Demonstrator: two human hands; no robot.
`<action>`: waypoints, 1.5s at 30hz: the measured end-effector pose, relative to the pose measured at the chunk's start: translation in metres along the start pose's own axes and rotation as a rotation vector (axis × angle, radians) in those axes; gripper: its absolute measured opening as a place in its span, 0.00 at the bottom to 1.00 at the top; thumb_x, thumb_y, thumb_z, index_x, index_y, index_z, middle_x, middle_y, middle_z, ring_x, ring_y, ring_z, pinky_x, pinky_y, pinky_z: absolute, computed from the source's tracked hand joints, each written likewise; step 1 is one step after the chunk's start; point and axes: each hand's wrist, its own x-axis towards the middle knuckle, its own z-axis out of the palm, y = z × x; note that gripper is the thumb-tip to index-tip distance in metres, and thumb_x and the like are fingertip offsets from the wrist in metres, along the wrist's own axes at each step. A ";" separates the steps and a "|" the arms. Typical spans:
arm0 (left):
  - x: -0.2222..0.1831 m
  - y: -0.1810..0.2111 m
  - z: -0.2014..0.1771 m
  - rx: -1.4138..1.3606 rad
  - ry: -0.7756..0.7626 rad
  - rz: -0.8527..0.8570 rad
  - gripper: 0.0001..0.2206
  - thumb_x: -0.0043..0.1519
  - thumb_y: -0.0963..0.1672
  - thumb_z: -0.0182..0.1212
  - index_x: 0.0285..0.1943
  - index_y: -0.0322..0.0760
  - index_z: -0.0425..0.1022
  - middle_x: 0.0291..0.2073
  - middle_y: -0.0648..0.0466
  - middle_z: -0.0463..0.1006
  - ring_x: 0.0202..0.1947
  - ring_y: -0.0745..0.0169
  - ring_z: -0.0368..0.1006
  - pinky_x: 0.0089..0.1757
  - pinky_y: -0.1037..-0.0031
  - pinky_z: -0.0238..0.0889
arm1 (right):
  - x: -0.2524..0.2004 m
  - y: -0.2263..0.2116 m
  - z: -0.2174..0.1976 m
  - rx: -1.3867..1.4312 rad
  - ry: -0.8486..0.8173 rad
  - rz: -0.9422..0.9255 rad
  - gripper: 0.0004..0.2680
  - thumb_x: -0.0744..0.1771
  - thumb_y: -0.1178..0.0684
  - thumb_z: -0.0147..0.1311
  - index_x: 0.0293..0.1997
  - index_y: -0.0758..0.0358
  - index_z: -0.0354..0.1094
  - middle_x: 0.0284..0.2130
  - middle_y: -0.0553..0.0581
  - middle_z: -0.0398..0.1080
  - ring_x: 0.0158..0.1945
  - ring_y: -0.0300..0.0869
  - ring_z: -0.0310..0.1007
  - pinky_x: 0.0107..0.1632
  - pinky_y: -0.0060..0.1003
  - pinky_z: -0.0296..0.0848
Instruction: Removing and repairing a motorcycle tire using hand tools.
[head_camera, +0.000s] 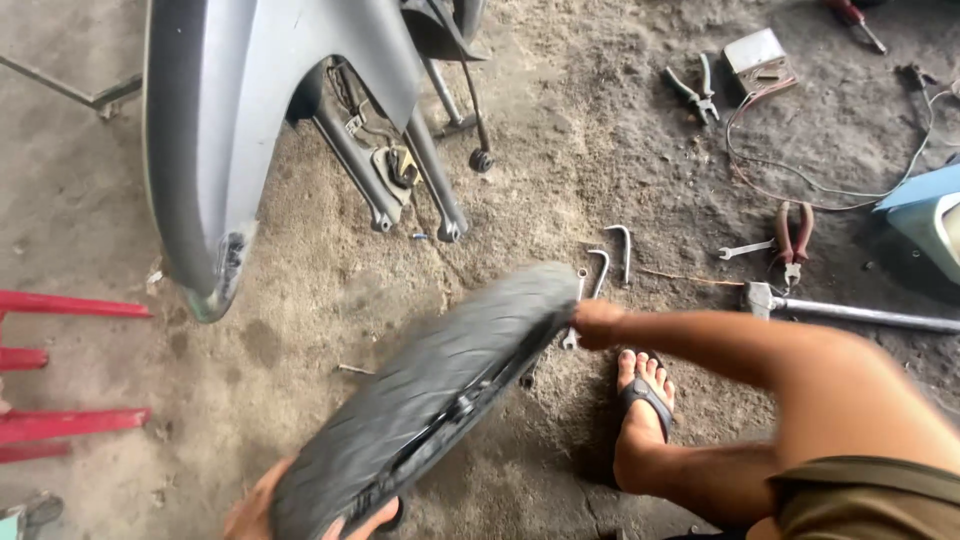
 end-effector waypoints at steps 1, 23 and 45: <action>0.005 0.007 -0.002 0.005 -0.001 -0.005 0.46 0.26 0.63 0.82 0.56 0.49 0.80 0.46 0.62 0.86 0.44 0.66 0.86 0.46 0.71 0.78 | -0.012 0.009 -0.016 0.004 0.000 -0.006 0.18 0.61 0.36 0.61 0.51 0.54 0.74 0.43 0.54 0.74 0.50 0.47 0.76 0.48 0.45 0.79; 0.099 0.308 -0.070 0.149 -0.023 1.102 0.32 0.55 0.61 0.62 0.56 0.37 0.65 0.42 0.40 0.81 0.41 0.36 0.81 0.43 0.50 0.74 | -0.218 -0.042 -0.335 0.266 0.490 0.095 0.46 0.49 0.40 0.80 0.71 0.60 0.52 0.59 0.69 0.63 0.64 0.66 0.64 0.62 0.64 0.67; 0.191 0.240 0.118 -1.075 0.159 0.962 0.29 0.72 0.59 0.37 0.64 0.36 0.69 0.57 0.45 0.76 0.53 0.51 0.75 0.51 0.60 0.76 | -0.327 0.109 -0.166 0.874 0.998 0.468 0.35 0.52 0.50 0.68 0.64 0.72 0.59 0.52 0.68 0.69 0.55 0.53 0.69 0.61 0.47 0.70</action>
